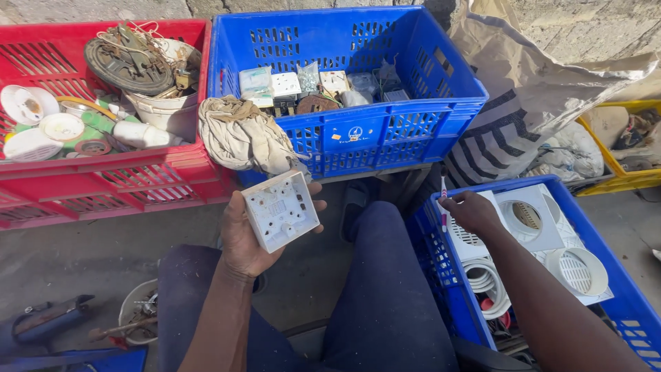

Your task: The person cleans a plastic electrical outlet backbox using a toothbrush and a cloth while sitting down, applying a liquid from a small bottle and scrubbing both the interior and exterior surfaces.

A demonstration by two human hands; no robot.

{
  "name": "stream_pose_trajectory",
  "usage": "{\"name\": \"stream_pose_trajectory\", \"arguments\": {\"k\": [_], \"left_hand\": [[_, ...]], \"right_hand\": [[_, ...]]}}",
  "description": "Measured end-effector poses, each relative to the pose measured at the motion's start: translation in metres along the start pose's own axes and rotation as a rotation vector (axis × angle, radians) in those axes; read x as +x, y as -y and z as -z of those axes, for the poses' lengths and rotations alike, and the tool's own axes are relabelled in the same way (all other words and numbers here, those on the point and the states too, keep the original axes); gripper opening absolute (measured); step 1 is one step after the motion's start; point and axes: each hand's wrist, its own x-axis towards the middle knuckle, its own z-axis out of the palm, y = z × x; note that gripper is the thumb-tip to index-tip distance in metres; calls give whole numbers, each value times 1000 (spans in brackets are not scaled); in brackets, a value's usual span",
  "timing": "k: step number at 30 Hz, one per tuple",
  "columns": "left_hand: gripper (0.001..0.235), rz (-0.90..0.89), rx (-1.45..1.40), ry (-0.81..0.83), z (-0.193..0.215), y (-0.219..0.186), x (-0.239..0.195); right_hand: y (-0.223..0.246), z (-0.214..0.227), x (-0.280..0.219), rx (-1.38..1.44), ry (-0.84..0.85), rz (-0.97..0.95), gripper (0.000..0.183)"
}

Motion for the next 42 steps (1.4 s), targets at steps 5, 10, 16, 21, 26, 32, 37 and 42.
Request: {"name": "stream_pose_trajectory", "arguments": {"k": [5,10,16,21,26,32,37,42], "left_hand": [[86,-31,-40,-19,7,13,-17],[98,-79,-114,-71,3,14,-45],[112,-130,-115,-141,-9,17,-69],[109,-218,-32,-200,-27,21,-96],[106,-243,183,-352,-57,18,-127],[93,-200,575,-291,-82,33,-162],[99,-73,593,-303,-93,36,-150],[100,-188,568,-280,-96,25,-160]], "right_hand": [[-21,-37,42,-106,-21,-53,57],[-14,-29,42,-191,-29,-72,48],[89,42,-79,170,-42,9,35],[161,67,-205,61,89,416,65],[166,19,-258,-170,37,655,49],[148,2,-276,-316,-107,999,33],[136,0,-263,-209,-416,1097,35],[145,1,-277,-201,336,845,40]]}}
